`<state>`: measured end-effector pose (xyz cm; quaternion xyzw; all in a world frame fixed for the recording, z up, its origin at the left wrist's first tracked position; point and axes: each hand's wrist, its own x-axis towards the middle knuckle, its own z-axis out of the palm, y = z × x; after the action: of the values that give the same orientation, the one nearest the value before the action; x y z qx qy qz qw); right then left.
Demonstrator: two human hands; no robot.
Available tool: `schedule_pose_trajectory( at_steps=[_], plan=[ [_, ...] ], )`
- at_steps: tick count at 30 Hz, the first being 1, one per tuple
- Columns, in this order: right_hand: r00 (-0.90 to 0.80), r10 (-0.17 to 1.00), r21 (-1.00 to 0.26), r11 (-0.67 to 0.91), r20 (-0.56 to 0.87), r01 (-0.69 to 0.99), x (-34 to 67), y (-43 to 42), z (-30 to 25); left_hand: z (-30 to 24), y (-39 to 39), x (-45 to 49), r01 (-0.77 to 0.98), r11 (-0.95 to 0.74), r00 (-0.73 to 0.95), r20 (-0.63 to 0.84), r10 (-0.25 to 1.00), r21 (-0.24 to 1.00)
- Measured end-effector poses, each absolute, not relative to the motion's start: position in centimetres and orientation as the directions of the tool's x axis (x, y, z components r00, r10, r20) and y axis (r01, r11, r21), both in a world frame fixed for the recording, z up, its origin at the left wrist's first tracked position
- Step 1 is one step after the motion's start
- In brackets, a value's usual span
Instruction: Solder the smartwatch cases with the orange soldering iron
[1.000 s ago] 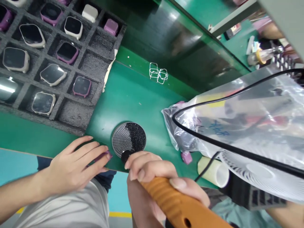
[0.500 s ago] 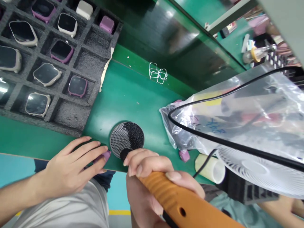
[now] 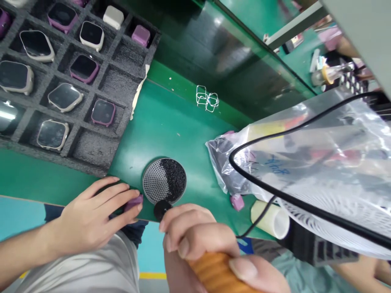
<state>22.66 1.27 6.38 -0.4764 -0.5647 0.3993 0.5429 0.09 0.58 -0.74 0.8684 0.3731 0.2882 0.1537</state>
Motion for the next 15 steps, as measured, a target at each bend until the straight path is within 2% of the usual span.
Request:
schedule_pose_trajectory(
  at_steps=[2,3,7,10,15],
  plan=[
    [0.191,0.922,-0.939,0.345,0.337,-0.01,22.0,1.2,5.8,-0.7,0.6,0.2,0.564,-0.667,0.543,0.389,0.744,0.487],
    [0.191,0.916,-0.928,0.369,0.354,-0.049,21.8,1.2,5.4,-0.7,0.6,0.3,0.564,-0.666,0.541,0.39,0.745,0.489],
    [-0.1,0.912,-0.913,0.385,0.399,-0.133,23.1,1.6,3.5,-0.7,0.7,0.3,0.564,-0.664,0.539,0.391,0.746,0.49],
    [-0.124,0.916,-0.922,0.368,0.382,-0.121,24.8,1.6,2.5,-0.6,0.7,0.3,0.568,-0.664,0.538,0.391,0.747,0.487],
    [-0.256,0.934,-0.966,0.258,0.25,-0.003,25.0,1.8,3.4,-0.7,0.8,0.4,0.571,-0.659,0.533,0.39,0.751,0.489]
  ],
)
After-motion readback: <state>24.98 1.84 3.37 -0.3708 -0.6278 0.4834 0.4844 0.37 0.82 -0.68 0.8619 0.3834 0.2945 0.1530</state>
